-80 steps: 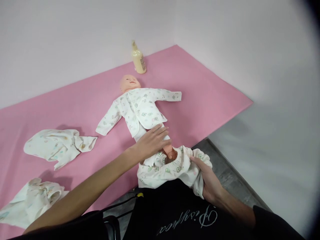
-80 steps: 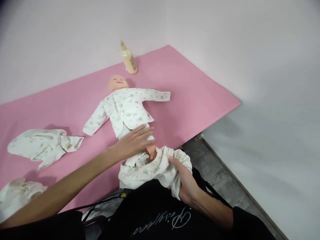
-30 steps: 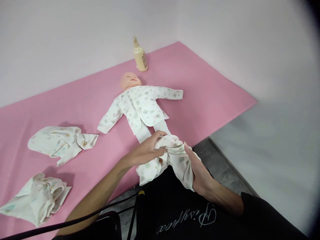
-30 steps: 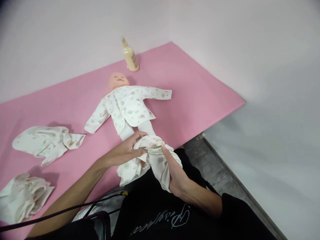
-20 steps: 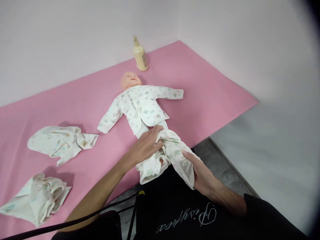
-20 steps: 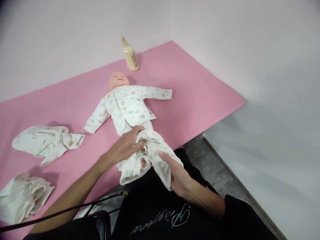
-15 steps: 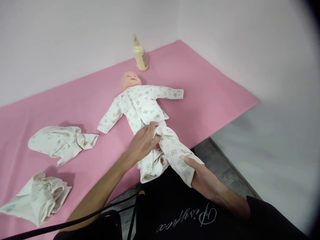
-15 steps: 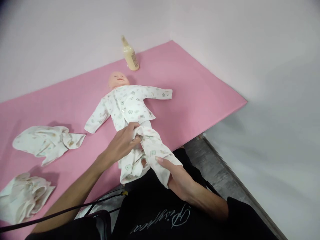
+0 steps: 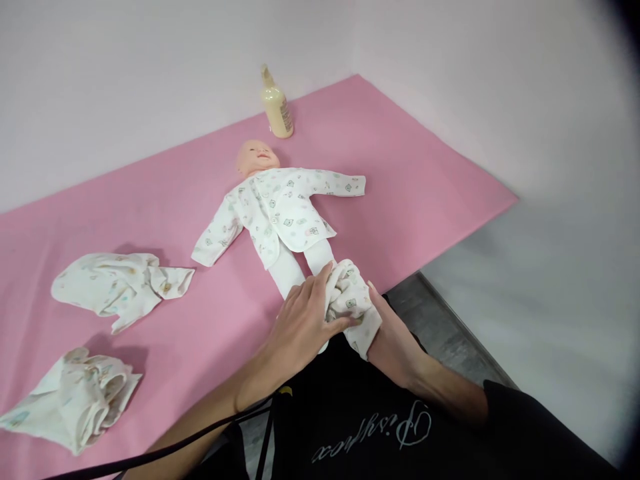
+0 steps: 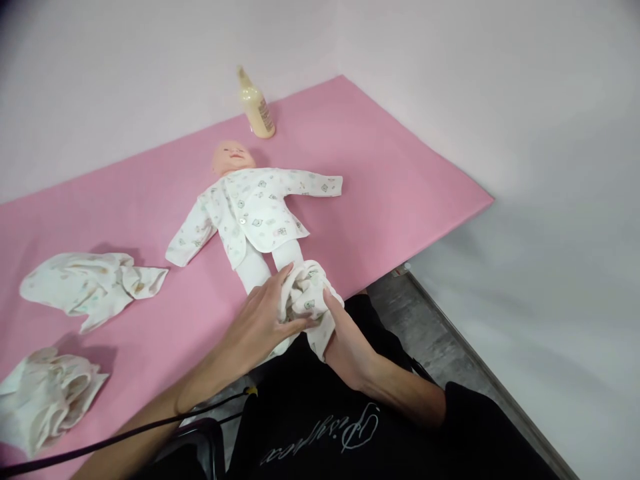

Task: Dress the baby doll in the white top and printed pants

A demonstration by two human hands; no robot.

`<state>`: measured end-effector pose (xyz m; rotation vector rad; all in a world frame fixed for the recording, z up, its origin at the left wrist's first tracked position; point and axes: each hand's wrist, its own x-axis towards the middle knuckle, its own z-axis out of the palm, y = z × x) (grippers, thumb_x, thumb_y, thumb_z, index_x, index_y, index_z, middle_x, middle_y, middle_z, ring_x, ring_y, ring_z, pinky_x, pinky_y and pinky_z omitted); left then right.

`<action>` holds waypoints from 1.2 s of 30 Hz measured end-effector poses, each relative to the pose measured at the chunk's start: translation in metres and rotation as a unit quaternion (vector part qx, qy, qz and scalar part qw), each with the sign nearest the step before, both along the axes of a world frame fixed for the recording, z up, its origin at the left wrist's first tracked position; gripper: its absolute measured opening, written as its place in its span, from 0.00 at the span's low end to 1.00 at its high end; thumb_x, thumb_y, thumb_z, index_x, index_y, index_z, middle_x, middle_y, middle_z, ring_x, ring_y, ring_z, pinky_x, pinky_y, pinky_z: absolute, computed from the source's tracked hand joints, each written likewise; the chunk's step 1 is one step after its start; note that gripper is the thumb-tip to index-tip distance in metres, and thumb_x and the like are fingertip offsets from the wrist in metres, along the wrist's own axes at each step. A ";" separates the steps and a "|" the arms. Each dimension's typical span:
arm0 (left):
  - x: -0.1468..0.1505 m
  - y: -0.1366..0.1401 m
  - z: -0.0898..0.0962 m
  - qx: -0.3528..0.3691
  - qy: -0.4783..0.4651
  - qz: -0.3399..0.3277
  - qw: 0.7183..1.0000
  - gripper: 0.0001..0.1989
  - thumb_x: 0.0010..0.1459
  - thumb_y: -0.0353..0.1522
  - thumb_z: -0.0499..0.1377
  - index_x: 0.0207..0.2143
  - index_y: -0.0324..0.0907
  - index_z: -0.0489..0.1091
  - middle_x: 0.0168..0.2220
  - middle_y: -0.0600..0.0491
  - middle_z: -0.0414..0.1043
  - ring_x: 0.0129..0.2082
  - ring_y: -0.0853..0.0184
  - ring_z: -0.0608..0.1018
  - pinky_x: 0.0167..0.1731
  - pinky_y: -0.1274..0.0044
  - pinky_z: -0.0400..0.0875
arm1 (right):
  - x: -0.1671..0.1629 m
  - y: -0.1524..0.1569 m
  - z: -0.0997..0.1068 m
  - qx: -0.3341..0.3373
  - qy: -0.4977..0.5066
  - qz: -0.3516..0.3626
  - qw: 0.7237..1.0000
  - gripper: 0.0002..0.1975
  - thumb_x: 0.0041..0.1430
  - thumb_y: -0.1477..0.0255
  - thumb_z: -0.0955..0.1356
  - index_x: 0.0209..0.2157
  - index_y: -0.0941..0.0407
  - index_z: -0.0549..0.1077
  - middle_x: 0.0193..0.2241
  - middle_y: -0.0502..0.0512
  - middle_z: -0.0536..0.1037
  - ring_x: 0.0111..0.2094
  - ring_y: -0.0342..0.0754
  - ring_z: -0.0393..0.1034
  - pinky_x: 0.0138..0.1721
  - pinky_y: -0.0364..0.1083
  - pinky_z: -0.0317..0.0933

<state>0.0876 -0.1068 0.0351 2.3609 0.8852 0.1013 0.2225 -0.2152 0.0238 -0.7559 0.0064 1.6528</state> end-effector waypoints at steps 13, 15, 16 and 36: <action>0.003 0.034 0.022 -0.296 -0.040 -0.048 0.953 0.26 0.62 0.38 0.58 0.61 0.47 0.57 0.54 0.49 0.70 0.50 0.61 0.75 0.44 0.71 0.74 | 0.004 -0.004 -0.002 0.023 0.011 0.006 1.000 0.25 0.68 0.55 0.62 0.62 0.49 0.67 0.54 0.53 0.77 0.61 0.52 0.64 0.63 0.54 0.56; 0.002 0.040 0.023 -0.288 -0.030 -0.046 0.956 0.28 0.61 0.38 0.58 0.62 0.47 0.56 0.53 0.49 0.70 0.52 0.59 0.74 0.45 0.71 0.73 | 0.004 -0.004 -0.003 0.035 0.004 0.002 0.999 0.24 0.68 0.57 0.62 0.62 0.49 0.67 0.55 0.53 0.76 0.62 0.53 0.64 0.63 0.55 0.56; 0.001 0.043 0.022 -0.273 -0.020 -0.041 0.961 0.28 0.61 0.38 0.57 0.62 0.47 0.56 0.51 0.49 0.70 0.51 0.58 0.74 0.44 0.70 0.72 | 0.004 -0.004 -0.004 0.041 -0.001 0.001 0.999 0.24 0.68 0.58 0.62 0.62 0.49 0.67 0.55 0.53 0.76 0.62 0.53 0.63 0.63 0.56 0.56; 0.002 0.068 0.019 -0.191 -0.004 -0.009 0.982 0.26 0.60 0.34 0.56 0.60 0.48 0.57 0.51 0.50 0.70 0.47 0.60 0.74 0.44 0.69 0.68 | 0.017 -0.015 -0.009 0.106 -0.452 0.151 0.873 0.11 0.62 0.76 0.64 0.39 0.52 0.78 0.31 0.51 0.78 0.40 0.50 0.73 0.53 0.53 0.65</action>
